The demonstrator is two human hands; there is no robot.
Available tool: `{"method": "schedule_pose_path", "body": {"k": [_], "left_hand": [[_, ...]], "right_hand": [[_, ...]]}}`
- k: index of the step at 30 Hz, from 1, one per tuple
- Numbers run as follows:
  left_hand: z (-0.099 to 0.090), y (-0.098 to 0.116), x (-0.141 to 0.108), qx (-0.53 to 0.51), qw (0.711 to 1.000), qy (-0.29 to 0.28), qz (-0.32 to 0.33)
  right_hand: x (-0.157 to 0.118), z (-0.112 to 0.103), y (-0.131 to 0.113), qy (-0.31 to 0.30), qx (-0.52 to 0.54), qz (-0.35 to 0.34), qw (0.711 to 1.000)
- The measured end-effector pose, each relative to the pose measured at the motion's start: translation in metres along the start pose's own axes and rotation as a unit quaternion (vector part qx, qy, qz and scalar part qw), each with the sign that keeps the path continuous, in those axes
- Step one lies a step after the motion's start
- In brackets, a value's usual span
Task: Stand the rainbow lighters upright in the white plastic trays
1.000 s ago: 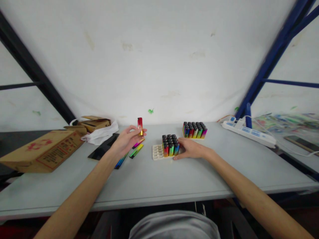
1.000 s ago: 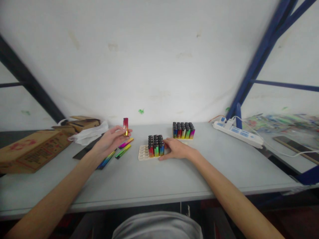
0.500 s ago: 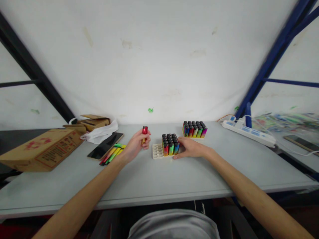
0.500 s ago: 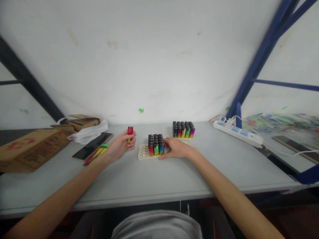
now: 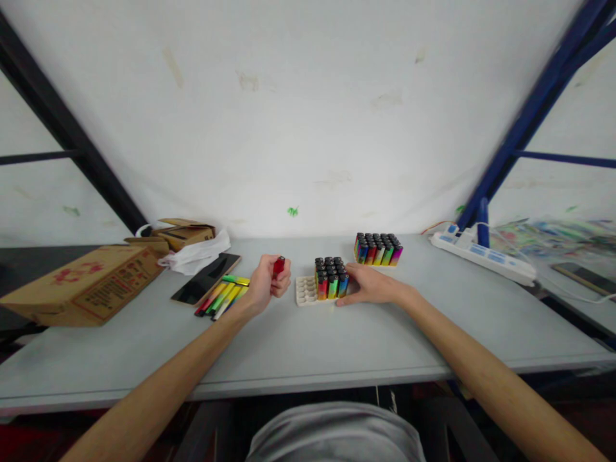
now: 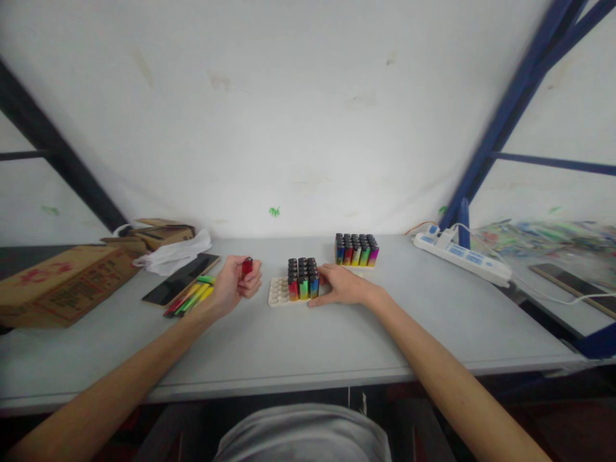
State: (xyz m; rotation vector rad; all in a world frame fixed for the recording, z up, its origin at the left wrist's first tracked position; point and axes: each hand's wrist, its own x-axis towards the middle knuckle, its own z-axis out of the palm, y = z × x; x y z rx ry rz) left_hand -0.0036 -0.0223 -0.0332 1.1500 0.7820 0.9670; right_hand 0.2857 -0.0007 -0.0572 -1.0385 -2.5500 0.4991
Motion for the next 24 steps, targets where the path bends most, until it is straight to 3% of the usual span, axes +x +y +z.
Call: {"method": "schedule_pose_path", "body": {"k": [24], "left_hand": [[0.0039, -0.0045, 0.0023, 0.019, 0.999, 0.028, 0.024]], "right_hand": [[-0.0001, -0.0005, -0.0017, -0.002, -0.015, -0.001, 1.000]]}}
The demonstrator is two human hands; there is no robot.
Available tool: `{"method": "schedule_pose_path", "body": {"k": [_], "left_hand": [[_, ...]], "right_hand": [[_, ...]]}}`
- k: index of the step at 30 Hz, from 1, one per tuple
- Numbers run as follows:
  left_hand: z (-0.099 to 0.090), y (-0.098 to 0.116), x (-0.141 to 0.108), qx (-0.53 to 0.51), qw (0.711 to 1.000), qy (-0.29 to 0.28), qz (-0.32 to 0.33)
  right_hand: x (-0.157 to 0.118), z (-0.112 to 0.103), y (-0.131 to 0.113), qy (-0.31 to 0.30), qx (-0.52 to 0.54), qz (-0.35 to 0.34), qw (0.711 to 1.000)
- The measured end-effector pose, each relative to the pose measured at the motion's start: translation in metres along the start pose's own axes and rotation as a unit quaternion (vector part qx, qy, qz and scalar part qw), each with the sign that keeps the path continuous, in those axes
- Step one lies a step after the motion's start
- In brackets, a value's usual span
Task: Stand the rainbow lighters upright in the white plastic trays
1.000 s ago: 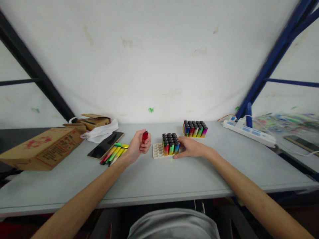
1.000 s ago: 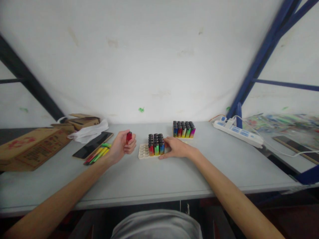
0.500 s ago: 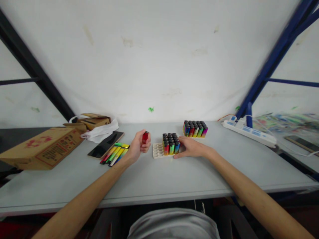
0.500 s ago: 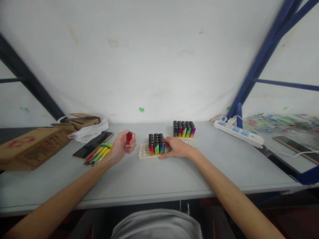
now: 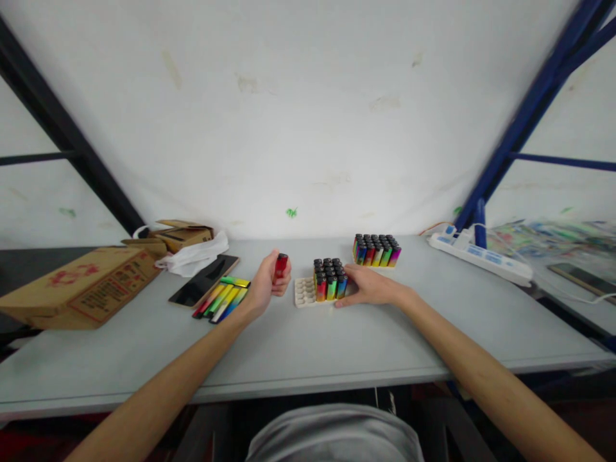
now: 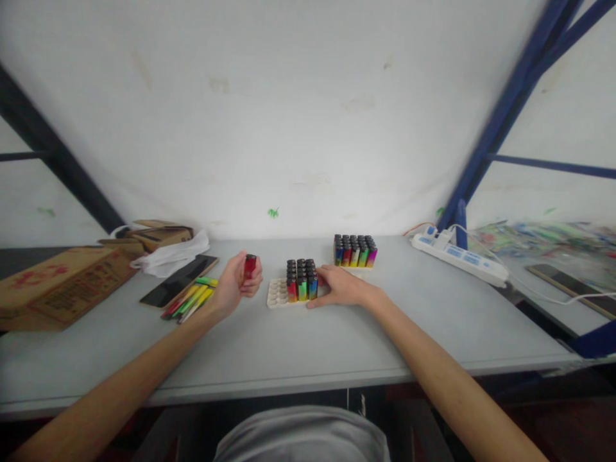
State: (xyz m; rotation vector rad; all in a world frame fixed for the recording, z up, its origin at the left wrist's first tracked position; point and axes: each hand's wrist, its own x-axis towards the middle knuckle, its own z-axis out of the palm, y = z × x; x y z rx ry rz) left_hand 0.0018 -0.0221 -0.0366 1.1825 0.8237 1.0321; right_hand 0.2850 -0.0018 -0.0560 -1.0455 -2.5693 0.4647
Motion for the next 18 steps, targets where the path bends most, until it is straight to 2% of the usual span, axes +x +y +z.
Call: {"method": "schedule_pose_path", "body": {"k": [2, 5, 9, 11, 18], "left_hand": [[0.002, -0.002, 0.001, 0.012, 1.000, 0.003, 0.019], [0.005, -0.005, 0.005, 0.075, 0.993, 0.031, 0.082], [0.004, -0.009, 0.008, 0.212, 0.963, 0.072, 0.147], [0.002, -0.010, 0.009, 0.240, 0.955, 0.067, 0.161], [-0.001, -0.019, 0.014, 0.218, 0.963, 0.020, 0.157]], "right_hand": [[0.000, 0.000, -0.001, -0.001, 0.004, 0.003, 1.000], [0.000, 0.000, -0.002, -0.002, 0.011, 0.006, 1.000], [0.000, 0.001, -0.002, 0.004, 0.029, 0.004, 1.000], [0.000, 0.002, -0.001, 0.007, 0.043, 0.005, 0.999], [0.000, 0.003, 0.000, 0.009, 0.066, 0.006, 0.998]]}}
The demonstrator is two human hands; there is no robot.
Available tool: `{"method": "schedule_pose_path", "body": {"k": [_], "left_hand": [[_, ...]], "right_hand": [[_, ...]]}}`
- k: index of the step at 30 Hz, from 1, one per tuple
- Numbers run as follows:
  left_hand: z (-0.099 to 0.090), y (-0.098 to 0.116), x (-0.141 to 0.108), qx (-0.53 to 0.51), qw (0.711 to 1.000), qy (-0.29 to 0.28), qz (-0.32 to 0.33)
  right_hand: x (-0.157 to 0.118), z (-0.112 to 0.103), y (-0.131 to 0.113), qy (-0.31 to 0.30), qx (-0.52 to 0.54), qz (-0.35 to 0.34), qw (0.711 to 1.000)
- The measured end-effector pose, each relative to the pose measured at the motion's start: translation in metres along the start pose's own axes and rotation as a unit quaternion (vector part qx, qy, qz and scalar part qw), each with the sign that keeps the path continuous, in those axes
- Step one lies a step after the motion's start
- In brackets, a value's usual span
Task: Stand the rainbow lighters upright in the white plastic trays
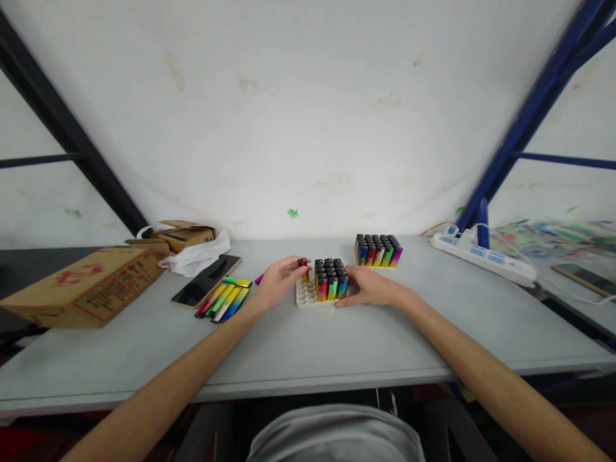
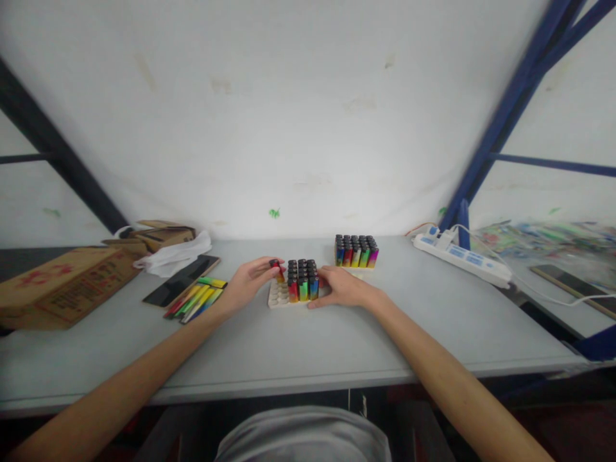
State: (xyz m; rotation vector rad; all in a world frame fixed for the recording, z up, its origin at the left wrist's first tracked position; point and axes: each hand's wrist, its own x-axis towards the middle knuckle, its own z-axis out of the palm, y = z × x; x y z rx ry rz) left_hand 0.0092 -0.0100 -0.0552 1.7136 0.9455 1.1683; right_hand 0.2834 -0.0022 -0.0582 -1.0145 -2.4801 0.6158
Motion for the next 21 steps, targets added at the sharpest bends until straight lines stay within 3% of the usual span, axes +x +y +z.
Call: {"method": "schedule_pose_path", "body": {"k": [4, 11, 18, 21], "left_hand": [[0.003, -0.008, 0.002, 0.020, 0.999, -0.034, 0.021], [0.007, -0.013, 0.006, 0.109, 0.993, -0.034, 0.043], [-0.001, -0.001, 0.002, 0.245, 0.964, -0.098, 0.043], [-0.015, 0.009, 0.001, 0.340, 0.935, -0.064, 0.078]], "right_hand": [[0.000, 0.000, 0.000, 0.000, 0.003, -0.002, 1.000], [0.000, 0.002, 0.001, 0.004, 0.000, -0.008, 1.000], [0.000, 0.002, 0.003, 0.007, -0.006, -0.004, 1.000], [0.000, 0.001, 0.003, -0.002, -0.024, -0.003, 1.000]]}}
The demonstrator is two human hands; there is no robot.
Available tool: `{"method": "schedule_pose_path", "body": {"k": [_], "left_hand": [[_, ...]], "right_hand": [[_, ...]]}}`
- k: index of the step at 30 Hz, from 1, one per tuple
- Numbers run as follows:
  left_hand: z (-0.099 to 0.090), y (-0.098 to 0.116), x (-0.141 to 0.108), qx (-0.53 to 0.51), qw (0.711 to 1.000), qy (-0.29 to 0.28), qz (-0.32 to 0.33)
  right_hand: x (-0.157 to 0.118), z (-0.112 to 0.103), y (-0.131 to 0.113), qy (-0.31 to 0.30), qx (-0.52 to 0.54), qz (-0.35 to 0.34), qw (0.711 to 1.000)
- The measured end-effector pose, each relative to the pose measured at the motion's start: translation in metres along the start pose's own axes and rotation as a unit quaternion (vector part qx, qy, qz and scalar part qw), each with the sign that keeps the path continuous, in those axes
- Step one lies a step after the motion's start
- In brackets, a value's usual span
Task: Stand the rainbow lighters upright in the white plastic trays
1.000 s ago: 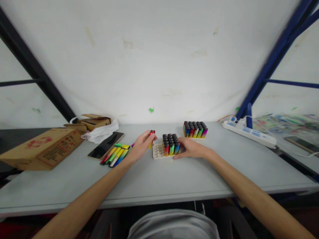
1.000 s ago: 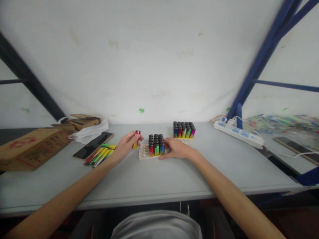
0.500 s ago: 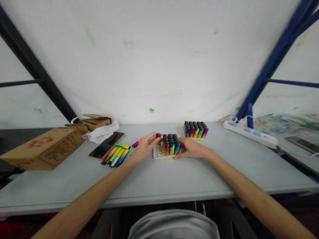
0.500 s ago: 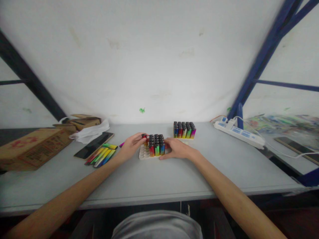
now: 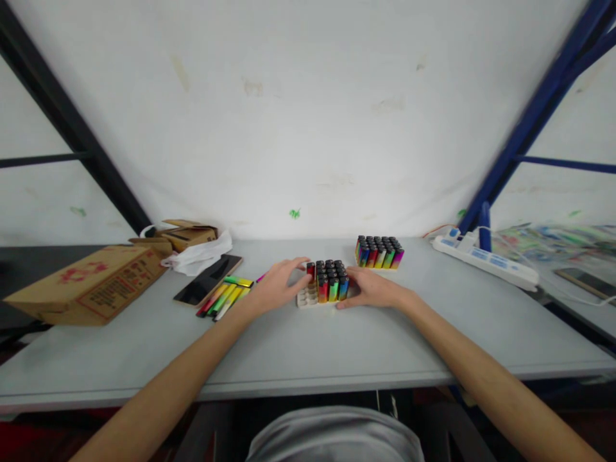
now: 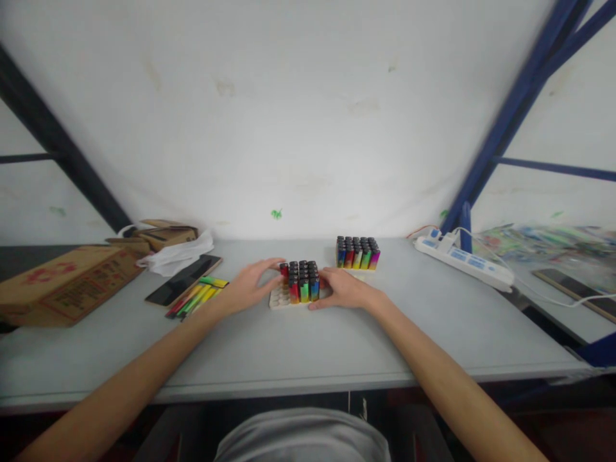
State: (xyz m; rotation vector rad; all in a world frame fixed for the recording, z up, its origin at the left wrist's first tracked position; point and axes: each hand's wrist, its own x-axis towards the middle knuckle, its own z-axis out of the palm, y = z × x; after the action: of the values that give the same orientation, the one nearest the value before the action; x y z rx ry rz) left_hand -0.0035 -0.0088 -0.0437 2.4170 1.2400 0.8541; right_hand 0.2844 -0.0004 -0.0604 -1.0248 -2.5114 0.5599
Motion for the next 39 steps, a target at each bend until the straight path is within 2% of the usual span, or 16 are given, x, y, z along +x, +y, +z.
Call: {"method": "schedule_pose_path", "body": {"k": [2, 4, 6, 8, 12, 14, 18, 20, 22, 24, 26, 28, 30, 36, 39], "left_hand": [[-0.015, -0.005, 0.000, 0.070, 0.997, 0.044, -0.012], [-0.030, -0.014, -0.001, 0.154, 0.983, 0.078, -0.057], [-0.043, -0.027, -0.003, 0.233, 0.965, 0.054, -0.108], [-0.052, -0.042, -0.008, 0.272, 0.950, -0.003, -0.150], [-0.062, -0.067, -0.016, 0.255, 0.951, -0.071, -0.159], [-0.064, -0.069, -0.016, 0.223, 0.962, -0.061, -0.145], [-0.063, -0.052, -0.008, 0.103, 0.986, 0.051, -0.122], [-0.060, -0.041, -0.004, 0.025, 0.987, 0.105, -0.120], [-0.056, -0.032, -0.002, -0.069, 0.981, 0.135, -0.118], [-0.052, -0.024, -0.001, -0.191, 0.965, 0.132, -0.119], [-0.048, -0.017, -0.002, -0.313, 0.935, 0.103, -0.129], [-0.044, -0.011, -0.003, -0.393, 0.905, 0.078, -0.144], [-0.039, -0.005, -0.003, -0.421, 0.890, 0.074, -0.156], [-0.028, 0.006, -0.002, -0.456, 0.877, 0.048, -0.147], [-0.026, 0.008, -0.001, -0.478, 0.860, 0.042, -0.173]], "right_hand": [[0.000, -0.001, -0.001, -0.005, -0.020, 0.001, 1.000], [0.000, -0.001, -0.002, -0.007, -0.036, 0.000, 0.999], [0.000, -0.002, -0.003, -0.009, -0.039, 0.001, 0.999], [0.000, -0.002, -0.003, -0.010, -0.035, 0.004, 0.999], [0.000, -0.002, -0.003, -0.013, -0.033, 0.005, 0.999], [0.000, -0.002, -0.003, -0.014, -0.033, 0.007, 0.999], [0.000, -0.002, -0.001, -0.013, -0.041, 0.009, 0.999], [0.000, -0.001, -0.001, -0.012, -0.043, 0.005, 0.999], [0.000, -0.001, -0.001, -0.011, -0.042, 0.001, 0.999], [0.000, -0.001, -0.001, -0.010, -0.044, 0.000, 0.999], [0.000, -0.001, -0.001, -0.011, -0.049, 0.002, 0.999], [0.000, -0.001, -0.001, -0.011, -0.052, 0.005, 0.999], [0.000, -0.001, -0.002, -0.011, -0.053, 0.005, 0.999], [0.000, -0.002, -0.003, -0.015, -0.048, 0.003, 0.999], [0.000, -0.002, -0.003, -0.015, -0.047, 0.001, 0.999]]}}
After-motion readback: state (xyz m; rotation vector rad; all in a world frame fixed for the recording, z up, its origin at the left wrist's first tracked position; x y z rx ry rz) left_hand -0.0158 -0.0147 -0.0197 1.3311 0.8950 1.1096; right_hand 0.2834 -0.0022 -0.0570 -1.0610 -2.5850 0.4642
